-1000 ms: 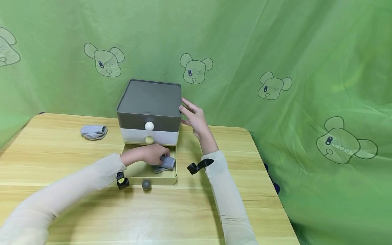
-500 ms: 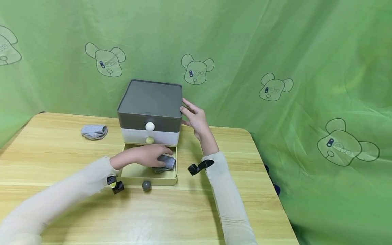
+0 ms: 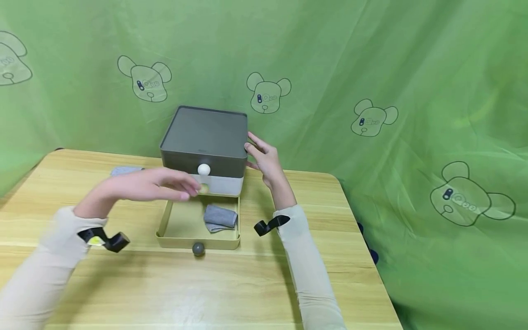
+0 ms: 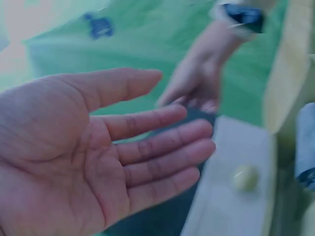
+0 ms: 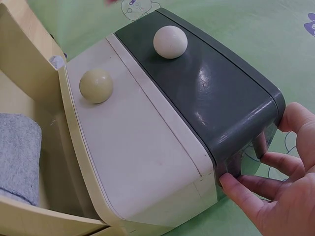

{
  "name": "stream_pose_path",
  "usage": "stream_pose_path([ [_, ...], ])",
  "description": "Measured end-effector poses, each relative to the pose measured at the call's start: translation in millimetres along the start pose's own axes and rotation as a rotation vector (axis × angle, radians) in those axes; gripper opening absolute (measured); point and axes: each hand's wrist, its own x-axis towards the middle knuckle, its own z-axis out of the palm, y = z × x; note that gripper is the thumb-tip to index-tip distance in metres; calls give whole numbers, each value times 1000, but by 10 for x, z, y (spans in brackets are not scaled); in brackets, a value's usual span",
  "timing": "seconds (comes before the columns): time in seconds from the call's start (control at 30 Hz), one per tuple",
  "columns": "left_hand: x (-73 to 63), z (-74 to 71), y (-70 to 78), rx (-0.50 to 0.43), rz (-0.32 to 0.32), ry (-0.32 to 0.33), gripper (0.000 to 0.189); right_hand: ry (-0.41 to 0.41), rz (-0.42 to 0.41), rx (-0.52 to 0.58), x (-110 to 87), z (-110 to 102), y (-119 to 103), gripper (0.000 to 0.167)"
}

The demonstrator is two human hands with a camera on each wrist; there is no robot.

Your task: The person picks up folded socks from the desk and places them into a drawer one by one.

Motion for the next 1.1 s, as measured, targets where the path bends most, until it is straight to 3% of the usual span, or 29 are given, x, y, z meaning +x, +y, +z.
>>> stream_pose_path([
  [0.07,-141,-139,-35,-74,-13,90,33,1,3,-1,2,-5,-3,51],
  [0.13,-276,-274,-82,-143,-31,223,30,4,6,-1,1,-8,-4,50],
  [0.33,-570,-610,-383,-381,-68,785,15,3,-7,-9,4,-12,-11,51],
  [0.43,-680,-687,-645,-364,-163,1009,13,1,-4,-7,-1,-10,-8,51],
  [0.5,-759,-706,-835,-242,-284,1075,17,0,0,-9,-6,-8,-2,50],
  [0.57,-838,-721,-1024,-58,-418,1063,27,-2,0,-4,-5,-6,4,50],
  [0.63,-904,-732,-1196,93,-516,998,38,0,-3,0,-4,-9,10,51],
  [0.73,-979,-746,-1420,232,-570,856,45,2,-7,10,-4,-17,17,51],
  [0.8,-1018,-743,-1537,268,-587,750,49,1,-10,10,-6,-20,18,51],
  [0.97,-1098,-704,-1723,233,-629,499,61,-5,-14,3,-14,-18,14,51],
  [1.1,-1133,-666,-1785,198,-671,398,65,-8,-17,0,-19,-15,15,51],
])
